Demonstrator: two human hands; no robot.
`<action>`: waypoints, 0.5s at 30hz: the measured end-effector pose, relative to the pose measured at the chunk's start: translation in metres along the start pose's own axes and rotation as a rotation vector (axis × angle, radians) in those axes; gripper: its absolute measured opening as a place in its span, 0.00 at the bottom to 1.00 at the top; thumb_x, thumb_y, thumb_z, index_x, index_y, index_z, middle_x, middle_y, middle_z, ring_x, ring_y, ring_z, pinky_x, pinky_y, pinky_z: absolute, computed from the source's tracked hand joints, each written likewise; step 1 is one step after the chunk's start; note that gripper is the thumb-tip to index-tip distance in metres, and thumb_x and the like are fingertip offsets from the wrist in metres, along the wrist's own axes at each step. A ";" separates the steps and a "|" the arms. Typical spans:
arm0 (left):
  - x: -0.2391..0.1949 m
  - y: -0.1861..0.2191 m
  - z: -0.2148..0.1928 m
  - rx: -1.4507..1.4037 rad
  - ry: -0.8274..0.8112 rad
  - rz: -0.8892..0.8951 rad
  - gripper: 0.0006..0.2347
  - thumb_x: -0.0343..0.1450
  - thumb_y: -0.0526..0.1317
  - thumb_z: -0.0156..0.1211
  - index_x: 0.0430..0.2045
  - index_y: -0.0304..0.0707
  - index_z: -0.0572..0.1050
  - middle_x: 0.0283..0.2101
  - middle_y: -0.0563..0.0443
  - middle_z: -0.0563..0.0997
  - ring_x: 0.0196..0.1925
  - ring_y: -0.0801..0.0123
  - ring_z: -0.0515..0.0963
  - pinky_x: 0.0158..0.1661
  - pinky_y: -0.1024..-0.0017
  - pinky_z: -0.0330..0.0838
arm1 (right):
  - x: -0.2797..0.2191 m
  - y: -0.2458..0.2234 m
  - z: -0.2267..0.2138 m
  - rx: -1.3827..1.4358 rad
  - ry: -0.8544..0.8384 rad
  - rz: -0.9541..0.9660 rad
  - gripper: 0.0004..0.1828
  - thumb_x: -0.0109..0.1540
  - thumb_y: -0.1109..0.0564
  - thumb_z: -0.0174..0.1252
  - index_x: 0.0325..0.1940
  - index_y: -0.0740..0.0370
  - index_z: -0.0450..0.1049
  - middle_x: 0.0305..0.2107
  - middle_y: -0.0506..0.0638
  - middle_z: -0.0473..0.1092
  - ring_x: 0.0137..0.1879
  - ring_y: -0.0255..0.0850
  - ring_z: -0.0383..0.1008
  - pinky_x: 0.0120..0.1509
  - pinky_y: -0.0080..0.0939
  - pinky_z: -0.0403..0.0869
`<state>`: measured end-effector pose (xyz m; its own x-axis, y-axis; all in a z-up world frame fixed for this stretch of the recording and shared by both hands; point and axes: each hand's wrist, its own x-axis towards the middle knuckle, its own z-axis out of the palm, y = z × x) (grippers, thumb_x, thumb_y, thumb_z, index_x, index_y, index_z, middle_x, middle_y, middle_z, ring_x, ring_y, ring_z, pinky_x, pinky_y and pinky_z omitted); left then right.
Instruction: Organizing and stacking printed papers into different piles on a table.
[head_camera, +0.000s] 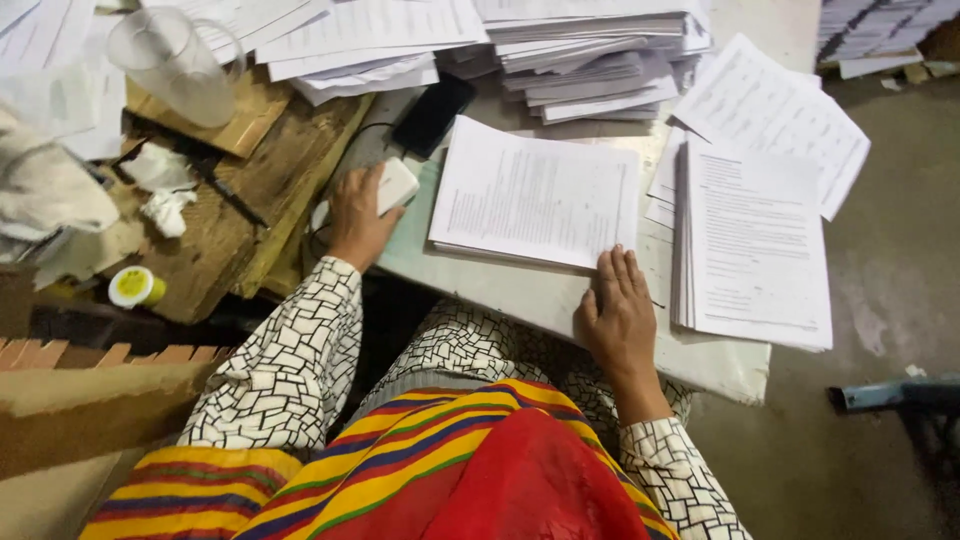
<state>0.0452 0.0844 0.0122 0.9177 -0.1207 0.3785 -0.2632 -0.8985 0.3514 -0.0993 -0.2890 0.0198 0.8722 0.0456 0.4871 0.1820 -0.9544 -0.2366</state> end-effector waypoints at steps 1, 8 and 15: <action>0.001 0.003 -0.005 -0.003 -0.006 0.017 0.31 0.60 0.43 0.72 0.57 0.38 0.66 0.49 0.39 0.70 0.50 0.45 0.73 0.48 0.49 0.66 | 0.001 0.000 -0.001 -0.005 0.007 0.016 0.32 0.57 0.51 0.52 0.65 0.64 0.67 0.62 0.61 0.64 0.70 0.52 0.60 0.71 0.48 0.59; -0.002 0.033 -0.037 -0.073 0.113 0.127 0.32 0.61 0.38 0.71 0.59 0.32 0.62 0.47 0.32 0.67 0.48 0.37 0.70 0.46 0.45 0.64 | 0.002 0.000 -0.003 0.016 0.016 0.007 0.31 0.57 0.53 0.52 0.65 0.64 0.67 0.61 0.61 0.64 0.69 0.54 0.60 0.71 0.50 0.59; 0.005 0.102 -0.023 -0.316 0.053 0.343 0.36 0.60 0.36 0.73 0.62 0.34 0.59 0.54 0.34 0.67 0.58 0.44 0.66 0.56 0.51 0.60 | -0.001 0.002 -0.002 0.004 -0.006 -0.012 0.32 0.58 0.52 0.50 0.66 0.63 0.65 0.62 0.60 0.63 0.70 0.52 0.58 0.70 0.49 0.60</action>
<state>0.0165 0.0022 0.0696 0.7476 -0.3593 0.5585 -0.6339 -0.6369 0.4388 -0.1006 -0.2918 0.0202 0.8725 0.0592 0.4851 0.1945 -0.9527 -0.2335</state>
